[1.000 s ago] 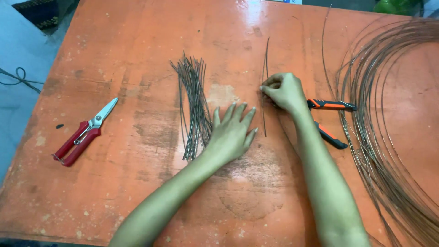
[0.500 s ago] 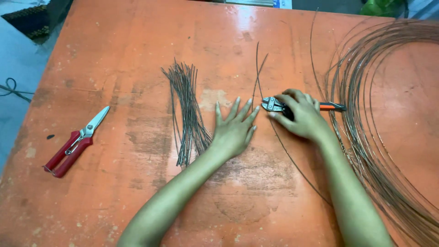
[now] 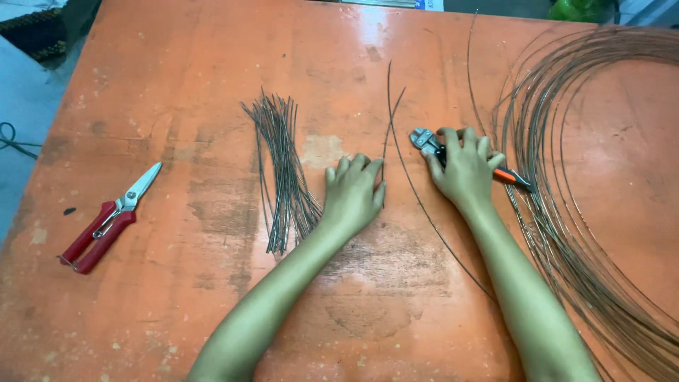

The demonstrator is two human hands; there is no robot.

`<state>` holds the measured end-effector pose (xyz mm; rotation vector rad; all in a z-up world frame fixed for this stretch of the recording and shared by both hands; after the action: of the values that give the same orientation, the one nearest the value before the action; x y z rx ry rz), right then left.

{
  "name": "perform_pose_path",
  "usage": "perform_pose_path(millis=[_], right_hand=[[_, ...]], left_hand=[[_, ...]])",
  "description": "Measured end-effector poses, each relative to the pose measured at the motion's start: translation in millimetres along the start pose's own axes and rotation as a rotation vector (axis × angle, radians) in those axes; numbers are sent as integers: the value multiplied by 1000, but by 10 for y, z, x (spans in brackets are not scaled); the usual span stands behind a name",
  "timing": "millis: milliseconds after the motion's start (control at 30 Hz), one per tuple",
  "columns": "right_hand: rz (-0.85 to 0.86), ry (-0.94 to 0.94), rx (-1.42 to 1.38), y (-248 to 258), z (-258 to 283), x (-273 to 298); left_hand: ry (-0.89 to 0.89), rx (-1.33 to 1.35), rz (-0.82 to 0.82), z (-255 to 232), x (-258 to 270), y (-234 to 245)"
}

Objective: Cutting thin metal wires to length using wire cutters

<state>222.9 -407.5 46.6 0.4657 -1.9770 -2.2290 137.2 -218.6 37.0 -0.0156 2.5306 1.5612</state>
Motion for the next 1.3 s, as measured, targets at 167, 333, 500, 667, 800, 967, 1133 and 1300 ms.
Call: perform_pose_path(millis=[167,333,500,667,800,967,1133,1300], right_hand=[[-231,0,185,268,305,44],[-7,88,-72,-481,314,48],[-72,120,-146,-500,447,92],[110,48,-165,-640,493,38],[308,-30,-180,-802,519,123],[401,-63,-206,-549,675,153],[374,-36,-217,-434,755,254],[297,26,-83,-690,808,345]], left_hand=[[126,157,123,160,-277,-146],[201,109,96,367,-660,-550],[258,147,137,241,-694,-457],[318,217,121,287,-751,-502],[376,265,114,273,-733,-450],[360,454,50,298,-582,-223],[352,507,48,478,-550,-322],[329,457,124,679,-496,-234]])
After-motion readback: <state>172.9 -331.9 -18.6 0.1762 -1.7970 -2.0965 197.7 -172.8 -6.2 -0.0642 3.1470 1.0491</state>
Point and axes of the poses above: each hand's wrist, its own x-axis away from the middle knuckle, its own y-axis out of the back of the hand, z = x × y, the point moved 10 cm from there along -x, towards the middle knuckle, and after that the axes turned 7 degrees about z, right-handed, at the moved point
